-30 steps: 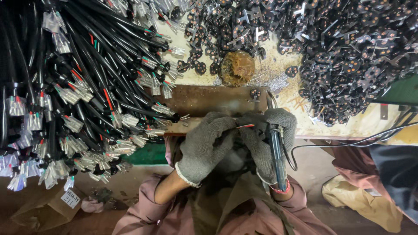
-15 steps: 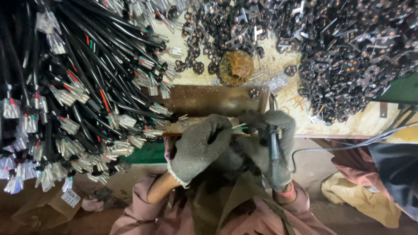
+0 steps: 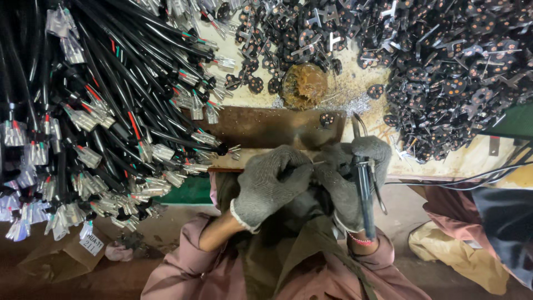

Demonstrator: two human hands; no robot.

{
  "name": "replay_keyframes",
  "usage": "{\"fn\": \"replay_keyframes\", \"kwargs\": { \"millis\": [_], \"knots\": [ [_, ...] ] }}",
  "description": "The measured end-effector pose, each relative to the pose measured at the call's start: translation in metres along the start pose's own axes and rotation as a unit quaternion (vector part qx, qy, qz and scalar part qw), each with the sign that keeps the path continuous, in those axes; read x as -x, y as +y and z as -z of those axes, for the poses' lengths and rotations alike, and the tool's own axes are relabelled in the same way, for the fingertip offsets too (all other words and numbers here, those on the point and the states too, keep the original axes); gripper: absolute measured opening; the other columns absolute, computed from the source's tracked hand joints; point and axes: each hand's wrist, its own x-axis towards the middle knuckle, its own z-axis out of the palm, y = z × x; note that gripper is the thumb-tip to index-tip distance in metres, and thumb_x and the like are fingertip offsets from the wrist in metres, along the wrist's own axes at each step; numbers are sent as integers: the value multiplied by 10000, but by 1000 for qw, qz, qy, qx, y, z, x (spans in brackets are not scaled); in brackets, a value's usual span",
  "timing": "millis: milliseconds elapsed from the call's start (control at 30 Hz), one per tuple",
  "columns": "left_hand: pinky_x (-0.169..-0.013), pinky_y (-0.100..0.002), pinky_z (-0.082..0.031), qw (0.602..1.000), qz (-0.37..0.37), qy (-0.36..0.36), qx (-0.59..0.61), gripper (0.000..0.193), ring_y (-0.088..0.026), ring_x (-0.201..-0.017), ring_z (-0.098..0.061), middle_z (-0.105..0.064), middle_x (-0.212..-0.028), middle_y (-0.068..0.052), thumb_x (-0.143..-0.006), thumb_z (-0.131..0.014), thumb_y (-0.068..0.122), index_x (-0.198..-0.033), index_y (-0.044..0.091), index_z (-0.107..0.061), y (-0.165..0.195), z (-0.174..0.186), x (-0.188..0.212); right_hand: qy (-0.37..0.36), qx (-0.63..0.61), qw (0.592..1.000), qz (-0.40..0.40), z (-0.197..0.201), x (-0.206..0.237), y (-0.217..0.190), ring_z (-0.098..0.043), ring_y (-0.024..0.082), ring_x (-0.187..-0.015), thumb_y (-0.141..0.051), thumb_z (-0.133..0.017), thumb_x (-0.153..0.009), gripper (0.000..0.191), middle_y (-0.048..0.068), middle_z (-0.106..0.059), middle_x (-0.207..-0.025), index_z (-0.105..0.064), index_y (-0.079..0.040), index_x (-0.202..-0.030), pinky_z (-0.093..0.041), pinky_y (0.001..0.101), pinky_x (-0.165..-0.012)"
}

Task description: The person solders wire ends onto small connector components at a workbench, holding a wire in one gloved hand and a soldering iron in the other, then sets the finished assembly aside and picks up the next wire to repeat the process.

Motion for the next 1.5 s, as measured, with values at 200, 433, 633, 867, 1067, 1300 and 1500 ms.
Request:
{"fn": "replay_keyframes", "kwargs": {
  "millis": [200,433,633,867,1067,1300,1500],
  "knots": [
    [-619,-352,-536,978,-40,125,-163,172,-273,-665,-689,-675,-811,-88,-874,-804,166,-916,106,-649,-2,25,-46,60,194,977,63,-14,-35,9,-630,200,-801,-20,-823,-863,234,107,-710,-985,-600,-64,-918,-502,338,-780],
    [-597,-369,-538,976,-44,117,-179,167,-292,-681,-702,-675,-768,-67,-878,-785,171,-920,118,-633,13,19,-77,-35,293,953,66,-14,-49,-12,-643,245,-679,-100,-889,-747,295,115,-693,-769,-730,-10,-979,-513,354,-688],
    [-580,-388,-555,995,71,18,-60,116,-258,-595,-700,-655,-722,-73,-904,-726,183,-936,127,-630,8,30,-39,-25,125,978,164,-18,-51,-7,-721,212,-869,-32,-778,-985,226,136,-760,-1175,-586,-52,-1103,-561,294,-793],
    [-619,-463,-522,979,-57,-17,-197,91,-348,-774,-697,-679,-821,-102,-904,-700,194,-929,137,-633,-22,15,-35,-102,282,936,184,-7,-35,8,-684,288,-804,-206,-914,-682,463,134,-733,-985,-683,-43,-1049,-538,379,-743],
    [-617,-474,-507,971,-75,-33,-224,93,-356,-763,-677,-654,-824,-114,-909,-696,192,-896,140,-620,-24,6,-34,-70,153,970,176,27,-12,49,-686,280,-888,-180,-739,-852,183,53,-705,-987,-690,-150,-1025,-547,379,-790],
    [-615,-473,-515,961,-114,-16,-253,107,-345,-759,-677,-660,-858,-103,-922,-688,214,-950,127,-632,-29,1,-35,-103,218,951,195,38,6,55,-693,275,-907,-192,-745,-847,208,56,-713,-1006,-694,-147,-1044,-551,377,-805],
    [-584,-481,-503,961,-80,-55,-261,127,-340,-744,-676,-653,-837,-103,-908,-702,227,-928,131,-621,-28,1,-36,-115,217,948,200,32,-6,48,-698,271,-923,-203,-749,-844,230,58,-720,-1022,-697,-144,-1060,-555,375,-818]
  ]
}}
